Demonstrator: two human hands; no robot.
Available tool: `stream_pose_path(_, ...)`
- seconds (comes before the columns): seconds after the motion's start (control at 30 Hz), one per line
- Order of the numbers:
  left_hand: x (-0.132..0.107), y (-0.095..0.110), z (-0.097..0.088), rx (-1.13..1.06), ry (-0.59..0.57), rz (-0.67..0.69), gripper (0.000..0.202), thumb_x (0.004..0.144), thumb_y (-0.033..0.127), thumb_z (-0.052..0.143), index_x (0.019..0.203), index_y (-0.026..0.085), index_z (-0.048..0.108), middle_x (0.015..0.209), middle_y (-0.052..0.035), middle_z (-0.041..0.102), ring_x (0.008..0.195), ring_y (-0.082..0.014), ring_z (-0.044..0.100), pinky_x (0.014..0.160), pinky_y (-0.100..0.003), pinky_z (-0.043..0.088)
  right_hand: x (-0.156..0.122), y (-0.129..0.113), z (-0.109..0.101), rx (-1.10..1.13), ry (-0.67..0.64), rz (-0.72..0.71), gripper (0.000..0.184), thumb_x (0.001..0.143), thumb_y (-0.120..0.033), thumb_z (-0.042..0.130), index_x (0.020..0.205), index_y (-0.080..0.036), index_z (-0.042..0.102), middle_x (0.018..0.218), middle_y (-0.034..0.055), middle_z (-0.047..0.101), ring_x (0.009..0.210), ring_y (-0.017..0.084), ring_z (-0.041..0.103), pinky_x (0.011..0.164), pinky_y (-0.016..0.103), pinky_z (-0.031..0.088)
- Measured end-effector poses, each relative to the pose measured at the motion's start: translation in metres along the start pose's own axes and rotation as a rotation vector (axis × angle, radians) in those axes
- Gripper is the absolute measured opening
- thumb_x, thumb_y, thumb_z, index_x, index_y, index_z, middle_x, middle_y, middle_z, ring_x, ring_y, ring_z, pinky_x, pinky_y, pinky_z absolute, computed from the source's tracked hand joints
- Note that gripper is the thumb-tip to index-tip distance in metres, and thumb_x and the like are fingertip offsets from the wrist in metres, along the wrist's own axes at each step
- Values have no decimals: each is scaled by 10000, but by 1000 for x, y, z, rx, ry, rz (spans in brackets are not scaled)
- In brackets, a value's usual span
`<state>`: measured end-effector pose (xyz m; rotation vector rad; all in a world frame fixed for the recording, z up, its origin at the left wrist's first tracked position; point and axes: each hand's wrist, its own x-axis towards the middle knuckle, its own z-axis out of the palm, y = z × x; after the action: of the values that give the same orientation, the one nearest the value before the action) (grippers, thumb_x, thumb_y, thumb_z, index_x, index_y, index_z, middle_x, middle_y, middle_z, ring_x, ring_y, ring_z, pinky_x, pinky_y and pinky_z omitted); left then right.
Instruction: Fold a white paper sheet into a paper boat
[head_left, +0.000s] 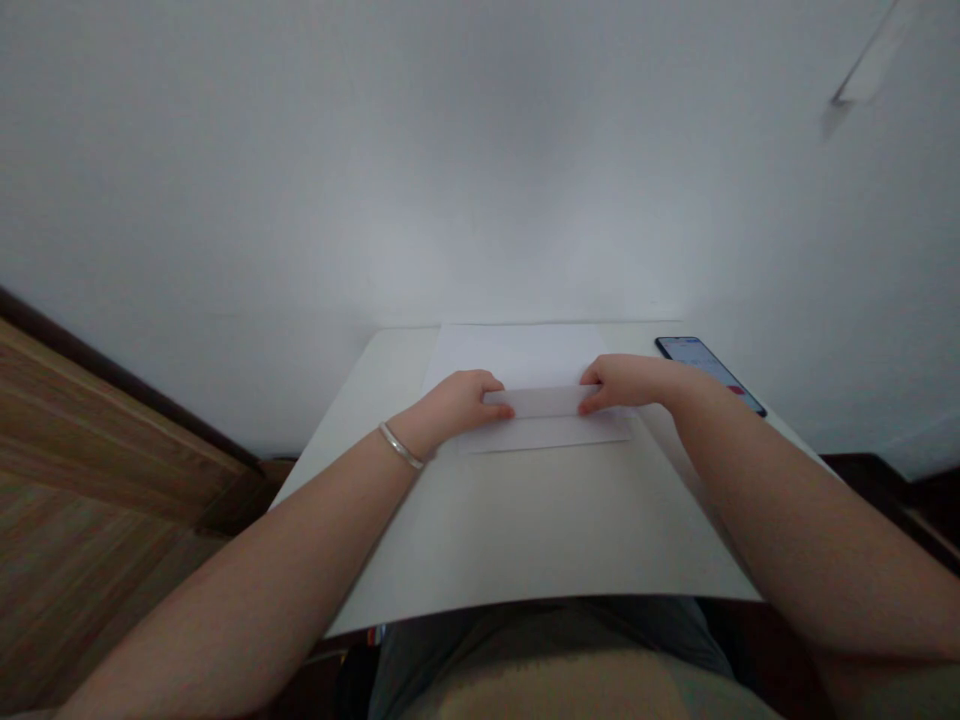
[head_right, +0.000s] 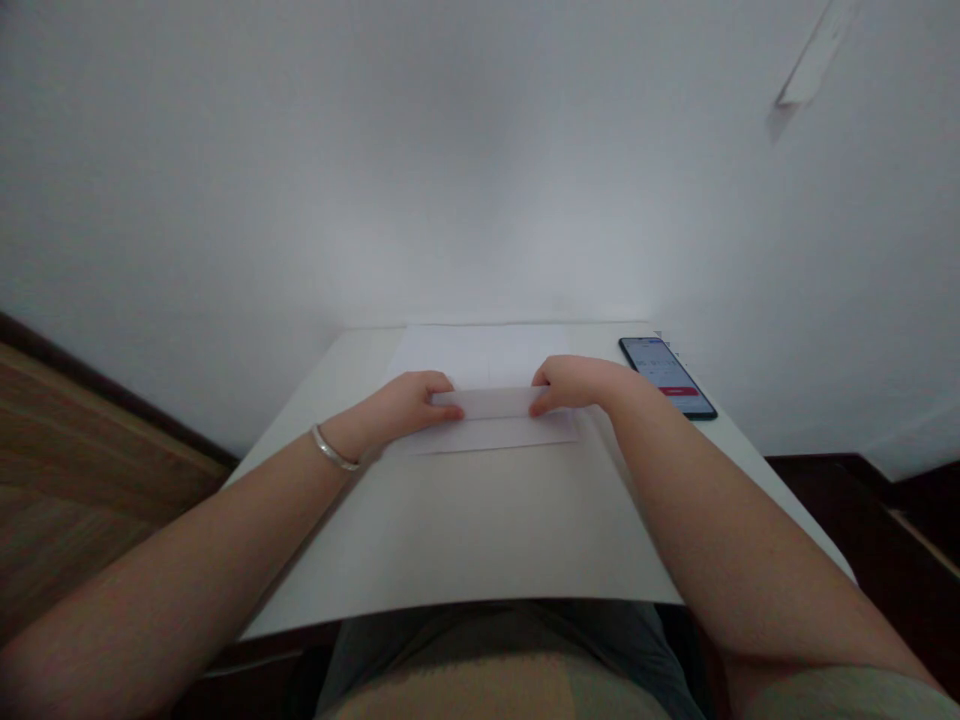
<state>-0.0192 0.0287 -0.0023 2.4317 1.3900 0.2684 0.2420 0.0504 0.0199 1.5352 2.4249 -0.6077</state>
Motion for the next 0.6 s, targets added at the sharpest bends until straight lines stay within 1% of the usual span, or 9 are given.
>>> stream_pose_path(0.03,0,-1,0,-4,-5,-2,303,772,434,608,866,162,705,827,-30,664,738,-174,587,647,-257,403,0,6,1,-12,-12,3,316,709,-487,616,821,-212,721,758,25,704,696,194,616,566,279,369)
stream_pose_path(0.13,0,-4,1,-21,-3,-11,312,765,431,607,882,159,705,848,-34,673,769,-180,594,674,-260,415,-4,18,1,-40,-41,26,300,703,-470,614,780,-197,713,726,30,697,682,205,610,579,292,374)
stream_pose_path(0.3,-1,-7,1,-46,0,-42,325,747,453,607,865,168,710,820,-27,677,777,-186,598,685,-261,422,-12,24,-5,-18,-99,56,215,715,-372,603,760,-191,709,755,39,710,736,220,632,630,299,419)
stream_pose_path(0.37,0,-7,2,-65,-8,-45,326,740,456,612,865,173,714,822,-24,680,783,-187,600,689,-260,424,-16,25,-9,-14,-118,99,192,710,-351,616,762,-193,712,764,42,713,754,222,641,650,300,435)
stream_pose_path(0.43,0,-7,2,-70,-14,-53,329,735,453,619,872,169,715,827,-26,680,780,-186,600,686,-259,422,-19,24,-13,-25,-55,122,215,710,-359,637,831,-202,721,806,47,716,768,215,645,671,300,446)
stream_pose_path(0.47,0,-7,1,-65,-13,-57,330,735,449,620,873,165,714,824,-28,678,774,-185,599,681,-259,420,-21,20,-14,-35,17,104,252,710,-374,649,890,-213,721,852,48,716,778,208,644,682,298,449)
stream_pose_path(0.53,1,-6,0,-53,-13,-61,331,737,450,620,866,160,714,812,-28,672,762,-183,596,671,-258,417,-23,7,-15,14,176,18,347,753,-420,622,1036,-232,693,933,51,710,800,192,641,690,283,455)
stream_pose_path(0.57,1,-5,0,-51,-15,-59,330,738,454,619,861,163,715,805,-25,670,756,-182,595,667,-258,416,-23,-2,-15,38,216,-23,363,765,-442,614,1057,-239,686,955,52,707,805,188,640,684,275,458)
stream_pose_path(0.6,2,-4,-1,-52,-19,-55,332,738,462,617,857,168,716,797,-21,668,751,-181,593,665,-257,415,-22,-12,-13,57,245,-42,345,768,-457,611,1030,-249,694,953,46,708,795,185,639,674,269,458)
